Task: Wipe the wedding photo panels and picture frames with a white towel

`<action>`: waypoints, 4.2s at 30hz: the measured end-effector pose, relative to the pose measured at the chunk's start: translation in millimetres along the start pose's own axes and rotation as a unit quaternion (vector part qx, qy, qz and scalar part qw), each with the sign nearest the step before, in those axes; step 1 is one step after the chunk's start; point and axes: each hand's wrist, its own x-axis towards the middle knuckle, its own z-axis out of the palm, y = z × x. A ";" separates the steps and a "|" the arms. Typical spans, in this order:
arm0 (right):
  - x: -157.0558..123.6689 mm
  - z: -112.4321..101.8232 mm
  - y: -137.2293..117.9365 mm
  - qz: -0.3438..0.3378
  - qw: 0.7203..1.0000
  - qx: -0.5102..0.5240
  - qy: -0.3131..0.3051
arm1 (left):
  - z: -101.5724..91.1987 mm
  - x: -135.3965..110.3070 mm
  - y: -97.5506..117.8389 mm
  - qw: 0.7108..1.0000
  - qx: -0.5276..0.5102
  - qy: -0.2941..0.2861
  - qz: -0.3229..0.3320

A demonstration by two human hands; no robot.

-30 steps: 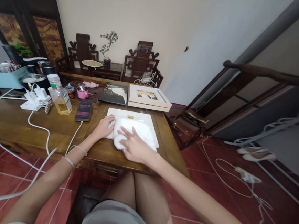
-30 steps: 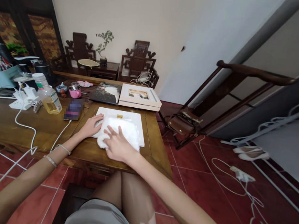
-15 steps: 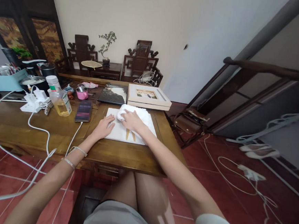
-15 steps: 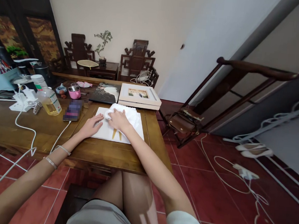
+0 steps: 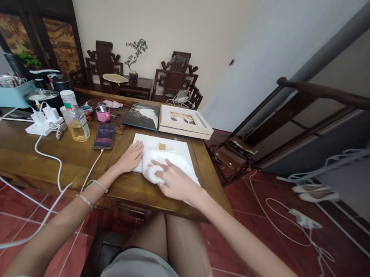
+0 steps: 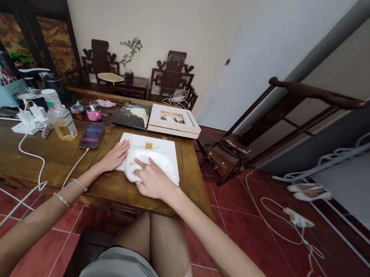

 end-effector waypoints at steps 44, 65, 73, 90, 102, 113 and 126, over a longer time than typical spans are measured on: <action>161.8 -0.7 64.6 0.133 0.988 0.048 0.058 | -9.3 -0.9 10.6 0.997 -0.035 0.069 0.018; -72.6 14.6 64.8 0.133 0.984 0.101 0.054 | 0.0 -0.8 5.8 0.997 -0.038 0.068 0.001; -33.8 8.5 102.2 0.177 0.973 0.115 0.094 | -1.4 -1.2 4.5 0.997 -0.028 0.068 0.009; -66.9 13.8 84.6 0.163 0.973 0.143 0.082 | -1.5 -0.4 4.3 0.997 -0.038 0.073 0.004; 6.4 1.6 120.2 0.282 0.941 0.118 0.148 | -4.9 -1.4 4.6 0.997 -0.034 0.063 0.007; 36.3 19.0 44.0 0.098 0.988 0.081 0.090 | -5.7 -0.5 6.8 0.997 -0.038 0.070 0.003; -22.0 2.1 57.2 0.164 0.986 -0.025 -0.012 | -3.3 -0.1 4.6 0.997 -0.040 0.067 0.003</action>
